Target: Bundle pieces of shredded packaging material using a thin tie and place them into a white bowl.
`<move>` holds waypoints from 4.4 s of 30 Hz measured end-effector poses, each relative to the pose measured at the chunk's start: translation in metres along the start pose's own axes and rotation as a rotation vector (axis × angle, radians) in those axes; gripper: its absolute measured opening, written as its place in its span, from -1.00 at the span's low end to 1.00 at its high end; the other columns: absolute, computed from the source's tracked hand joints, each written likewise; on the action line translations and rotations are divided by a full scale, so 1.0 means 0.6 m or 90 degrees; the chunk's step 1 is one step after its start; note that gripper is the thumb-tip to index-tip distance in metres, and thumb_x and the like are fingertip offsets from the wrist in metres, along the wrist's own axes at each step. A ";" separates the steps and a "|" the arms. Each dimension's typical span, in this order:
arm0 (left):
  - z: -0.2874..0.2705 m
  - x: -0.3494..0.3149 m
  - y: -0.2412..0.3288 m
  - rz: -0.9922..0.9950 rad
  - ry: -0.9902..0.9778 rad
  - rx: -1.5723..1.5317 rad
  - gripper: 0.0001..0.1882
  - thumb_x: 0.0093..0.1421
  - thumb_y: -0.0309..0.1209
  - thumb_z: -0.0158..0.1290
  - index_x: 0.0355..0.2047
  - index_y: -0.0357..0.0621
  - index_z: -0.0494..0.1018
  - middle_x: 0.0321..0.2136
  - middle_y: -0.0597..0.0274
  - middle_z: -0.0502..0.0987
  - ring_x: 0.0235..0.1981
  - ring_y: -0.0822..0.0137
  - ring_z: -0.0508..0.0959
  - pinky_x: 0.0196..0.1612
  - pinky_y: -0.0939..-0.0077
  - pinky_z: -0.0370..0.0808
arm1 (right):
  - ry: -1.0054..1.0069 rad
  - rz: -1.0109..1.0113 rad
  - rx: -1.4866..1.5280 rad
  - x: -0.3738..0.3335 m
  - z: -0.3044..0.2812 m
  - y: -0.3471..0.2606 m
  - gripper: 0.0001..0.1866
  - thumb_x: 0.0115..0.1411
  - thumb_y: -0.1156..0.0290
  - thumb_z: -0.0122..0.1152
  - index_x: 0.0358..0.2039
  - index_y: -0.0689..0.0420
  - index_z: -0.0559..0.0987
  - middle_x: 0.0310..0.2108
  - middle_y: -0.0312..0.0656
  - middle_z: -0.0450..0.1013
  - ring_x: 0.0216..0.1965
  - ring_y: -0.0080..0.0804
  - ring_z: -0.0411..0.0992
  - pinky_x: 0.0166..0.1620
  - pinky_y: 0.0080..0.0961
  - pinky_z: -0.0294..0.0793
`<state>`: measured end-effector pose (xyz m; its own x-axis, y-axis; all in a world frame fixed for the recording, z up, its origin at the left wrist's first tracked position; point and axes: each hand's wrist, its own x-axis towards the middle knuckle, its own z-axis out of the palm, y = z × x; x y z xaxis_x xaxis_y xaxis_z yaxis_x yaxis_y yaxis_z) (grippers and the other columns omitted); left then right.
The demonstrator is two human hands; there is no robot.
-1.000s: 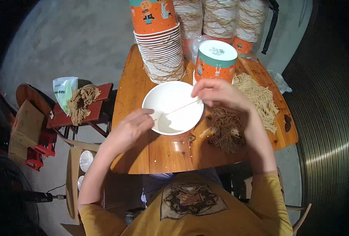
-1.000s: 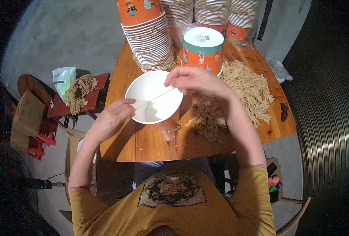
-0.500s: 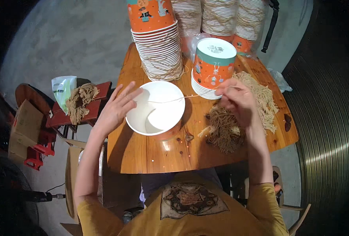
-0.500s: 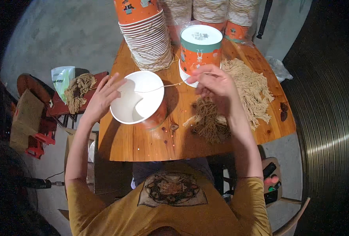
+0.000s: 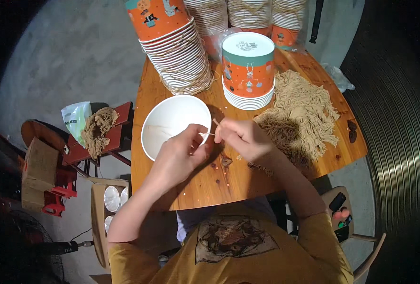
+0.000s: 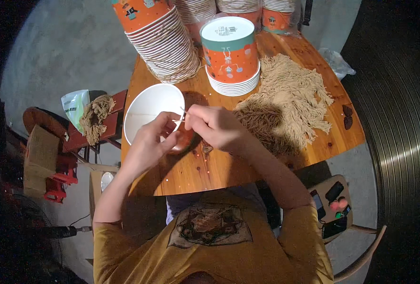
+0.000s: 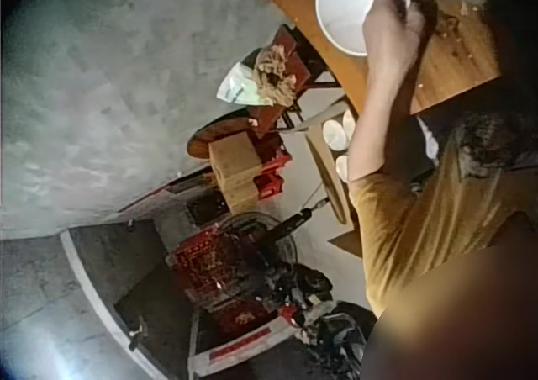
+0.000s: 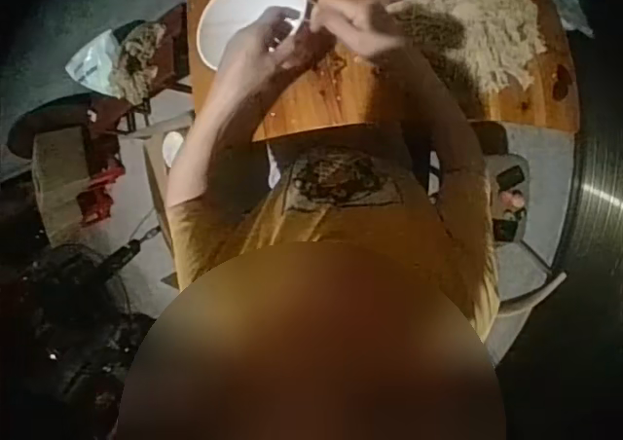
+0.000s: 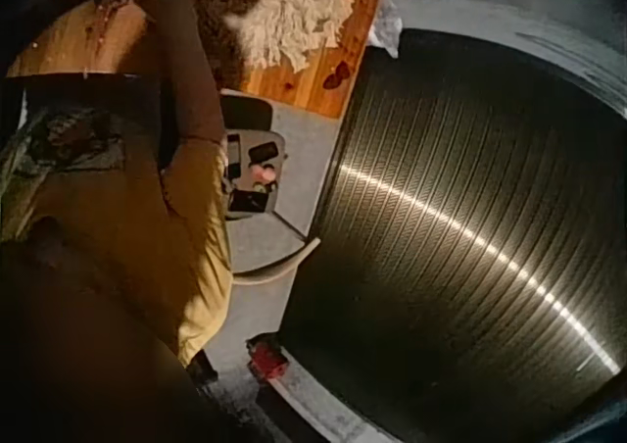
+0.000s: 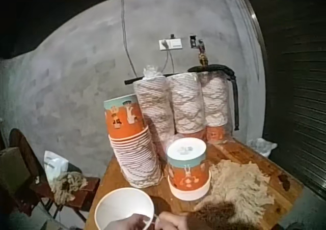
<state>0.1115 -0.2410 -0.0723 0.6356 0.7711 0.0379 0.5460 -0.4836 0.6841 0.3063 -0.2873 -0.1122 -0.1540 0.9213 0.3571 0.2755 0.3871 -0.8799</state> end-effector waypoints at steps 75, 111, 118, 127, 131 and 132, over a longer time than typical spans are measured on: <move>-0.008 0.060 -0.026 -0.093 -0.124 -0.487 -0.84 0.26 -0.41 -0.02 -0.24 -0.25 0.33 -0.42 0.30 0.43 -0.42 0.53 0.41 -0.29 0.65 0.39 | -0.128 0.060 0.075 0.079 -0.036 -0.015 -0.92 0.16 0.46 0.15 -0.41 0.18 0.47 -0.47 -0.40 0.37 -0.41 -0.71 0.31 -0.33 -0.70 0.30; -0.008 0.070 -0.032 -0.216 -0.260 -0.683 -0.91 0.23 -0.49 -0.02 -0.29 -0.26 0.42 -0.42 0.31 0.51 -0.45 0.61 0.47 -0.34 0.80 0.47 | 0.080 -0.127 -0.162 0.028 -0.009 0.013 -0.89 0.01 0.56 0.24 -0.41 0.19 0.50 -0.47 -0.34 0.34 -0.49 -0.66 0.28 -0.43 -0.68 0.29; -0.006 0.070 -0.033 -0.231 -0.263 -0.732 -0.87 0.19 -0.57 0.01 -0.23 -0.28 0.40 -0.37 0.26 0.50 -0.38 0.55 0.51 -0.27 0.77 0.51 | 0.105 -0.118 -0.151 0.026 -0.005 0.017 -0.87 0.01 0.54 0.26 -0.41 0.19 0.50 -0.46 -0.32 0.35 -0.48 -0.63 0.31 -0.42 -0.67 0.31; -0.005 0.070 -0.030 -0.224 -0.230 -0.728 -0.84 0.17 -0.60 0.01 -0.23 -0.31 0.37 -0.34 0.19 0.49 -0.37 0.51 0.51 -0.26 0.76 0.51 | 0.091 -0.067 -0.100 0.020 -0.006 0.010 -0.90 0.04 0.55 0.23 -0.39 0.20 0.52 -0.45 -0.31 0.37 -0.48 -0.63 0.33 -0.42 -0.67 0.33; -0.004 0.074 -0.036 -0.211 -0.277 -0.770 -0.84 0.18 -0.61 -0.02 -0.20 -0.36 0.37 -0.33 0.16 0.50 -0.34 0.49 0.53 -0.24 0.73 0.52 | 0.084 -0.170 -0.166 0.021 -0.015 0.016 -0.88 0.04 0.61 0.19 -0.36 0.18 0.55 -0.44 -0.29 0.41 -0.51 -0.59 0.35 -0.44 -0.66 0.35; -0.005 0.074 -0.035 -0.211 -0.278 -0.770 -0.84 0.18 -0.61 -0.02 -0.20 -0.36 0.37 -0.33 0.16 0.50 -0.34 0.49 0.53 -0.24 0.73 0.52 | 0.078 -0.210 -0.171 0.022 -0.016 0.016 -0.87 0.04 0.62 0.19 -0.36 0.17 0.56 -0.44 -0.28 0.42 -0.51 -0.57 0.36 -0.44 -0.66 0.37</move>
<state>0.1264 -0.1953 -0.0829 0.8135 0.4751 -0.3353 0.0257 0.5468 0.8369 0.3163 -0.2712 -0.1132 -0.1664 0.7385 0.6534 0.4700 0.6419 -0.6059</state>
